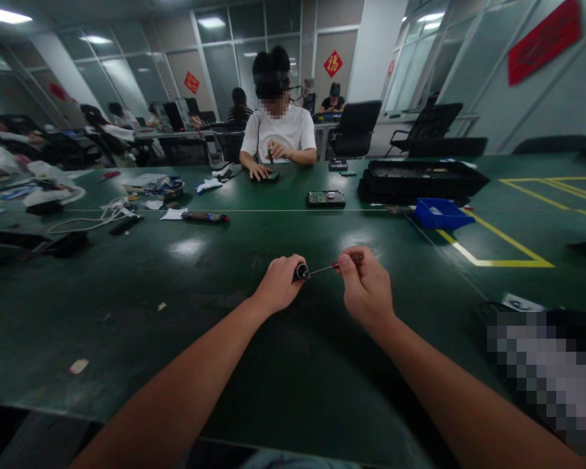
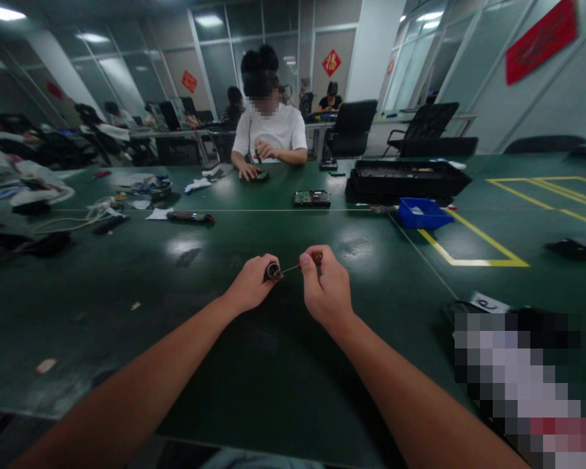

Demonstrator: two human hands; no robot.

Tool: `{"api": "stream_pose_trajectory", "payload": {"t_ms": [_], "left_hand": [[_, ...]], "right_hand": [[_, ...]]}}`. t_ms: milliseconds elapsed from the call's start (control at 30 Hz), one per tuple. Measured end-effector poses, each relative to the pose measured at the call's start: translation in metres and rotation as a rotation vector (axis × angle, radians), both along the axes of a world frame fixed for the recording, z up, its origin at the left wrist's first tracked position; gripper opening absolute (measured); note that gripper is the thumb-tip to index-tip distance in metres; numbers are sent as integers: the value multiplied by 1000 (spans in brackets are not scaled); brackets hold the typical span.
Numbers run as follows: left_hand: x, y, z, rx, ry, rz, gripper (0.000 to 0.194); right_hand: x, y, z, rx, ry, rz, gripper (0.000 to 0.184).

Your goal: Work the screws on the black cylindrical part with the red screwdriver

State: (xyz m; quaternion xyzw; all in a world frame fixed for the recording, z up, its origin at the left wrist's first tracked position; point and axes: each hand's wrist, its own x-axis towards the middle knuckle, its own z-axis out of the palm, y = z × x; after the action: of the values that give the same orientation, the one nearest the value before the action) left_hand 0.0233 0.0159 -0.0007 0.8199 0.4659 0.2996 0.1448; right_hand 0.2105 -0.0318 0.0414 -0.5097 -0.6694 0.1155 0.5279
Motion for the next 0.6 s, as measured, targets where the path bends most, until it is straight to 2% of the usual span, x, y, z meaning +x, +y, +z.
{"api": "stream_pose_trajectory", "payload": {"t_ms": [233,400,467,600], "left_hand": [[-1,1,-2,-51,-2,4,15],[-1,0,-3,-69,-38,22,15],[-1,0,-3,-79,-79,47,15],[0,0,-2,-60,-217,120,15]], "right_hand": [[0,0,4,69,-3,-85,15],[4,8,3,165,-114,-130,16],[6,12,1,127,-173,-108,16],[7,18,-6,-93,-364,-25,17]]}}
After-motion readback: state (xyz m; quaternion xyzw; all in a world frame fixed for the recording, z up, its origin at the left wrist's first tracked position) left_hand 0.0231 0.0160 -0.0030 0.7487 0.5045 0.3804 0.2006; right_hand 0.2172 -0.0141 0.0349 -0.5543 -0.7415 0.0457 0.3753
